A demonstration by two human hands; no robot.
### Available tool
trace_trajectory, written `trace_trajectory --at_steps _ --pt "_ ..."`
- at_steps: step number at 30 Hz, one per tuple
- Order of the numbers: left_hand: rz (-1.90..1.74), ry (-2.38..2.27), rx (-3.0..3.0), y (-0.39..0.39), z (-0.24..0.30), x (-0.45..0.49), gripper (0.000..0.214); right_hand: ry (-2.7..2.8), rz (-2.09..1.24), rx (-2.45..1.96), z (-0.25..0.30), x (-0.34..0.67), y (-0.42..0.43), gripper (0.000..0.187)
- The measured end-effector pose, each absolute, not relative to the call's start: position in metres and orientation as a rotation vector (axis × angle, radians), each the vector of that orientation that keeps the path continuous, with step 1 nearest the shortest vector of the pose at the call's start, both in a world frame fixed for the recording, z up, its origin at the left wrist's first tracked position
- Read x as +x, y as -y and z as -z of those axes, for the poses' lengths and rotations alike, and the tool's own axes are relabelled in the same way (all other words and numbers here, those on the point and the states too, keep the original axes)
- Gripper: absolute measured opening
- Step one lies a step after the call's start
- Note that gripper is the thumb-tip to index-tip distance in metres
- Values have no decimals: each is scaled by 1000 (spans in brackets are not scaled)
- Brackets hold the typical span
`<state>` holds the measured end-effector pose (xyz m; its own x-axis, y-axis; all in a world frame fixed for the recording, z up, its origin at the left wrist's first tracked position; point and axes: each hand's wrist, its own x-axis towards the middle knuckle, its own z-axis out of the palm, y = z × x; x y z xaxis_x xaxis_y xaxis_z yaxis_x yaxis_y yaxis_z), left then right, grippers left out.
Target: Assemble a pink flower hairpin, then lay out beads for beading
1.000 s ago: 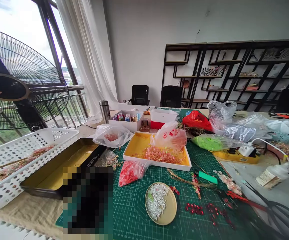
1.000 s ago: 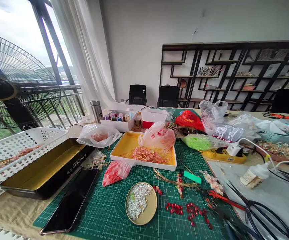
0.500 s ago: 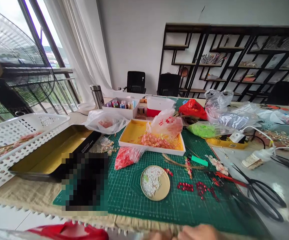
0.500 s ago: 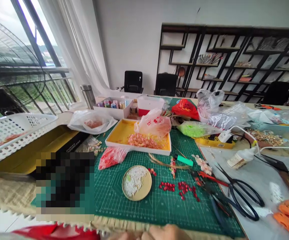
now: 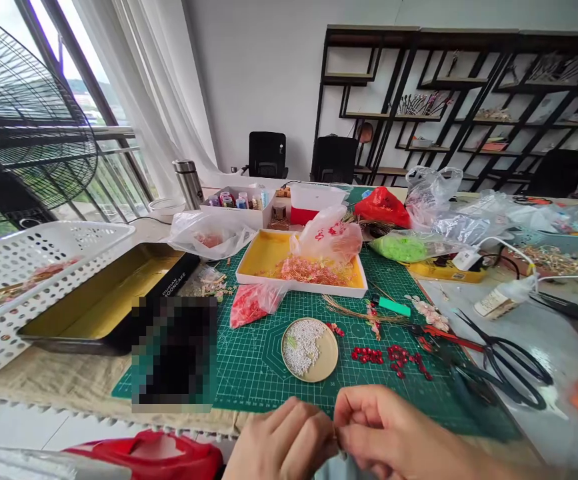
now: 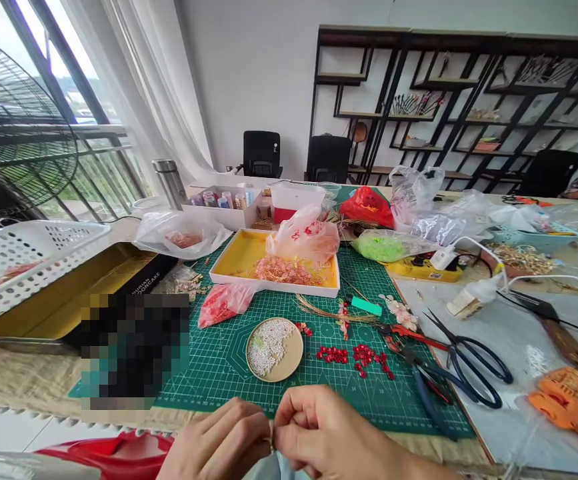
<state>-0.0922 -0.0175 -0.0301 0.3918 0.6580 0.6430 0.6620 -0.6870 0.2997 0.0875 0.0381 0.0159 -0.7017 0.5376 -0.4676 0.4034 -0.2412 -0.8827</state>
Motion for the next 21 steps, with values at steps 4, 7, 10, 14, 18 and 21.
trace_trajectory --at_steps 4,7,10,14,18,21 --pt "1719 2123 -2948 17 36 -83 50 2464 -1216 -983 -7 84 -29 16" --pt "2066 2670 -2983 17 33 -79 57 2668 -434 -539 5 83 -27 27" --pt "2099 2537 -2812 15 25 -83 52 2655 -527 -632 4 83 -29 25" --pt "1905 2199 -2702 13 18 -91 42 2402 -1268 -1083 -13 80 -36 14" --pt "1660 1866 -2646 17 26 -96 35 2073 -1836 -1114 -20 79 -40 20" --pt "1519 1713 -2668 21 36 -97 33 2113 -1834 -1093 -19 79 -38 17"
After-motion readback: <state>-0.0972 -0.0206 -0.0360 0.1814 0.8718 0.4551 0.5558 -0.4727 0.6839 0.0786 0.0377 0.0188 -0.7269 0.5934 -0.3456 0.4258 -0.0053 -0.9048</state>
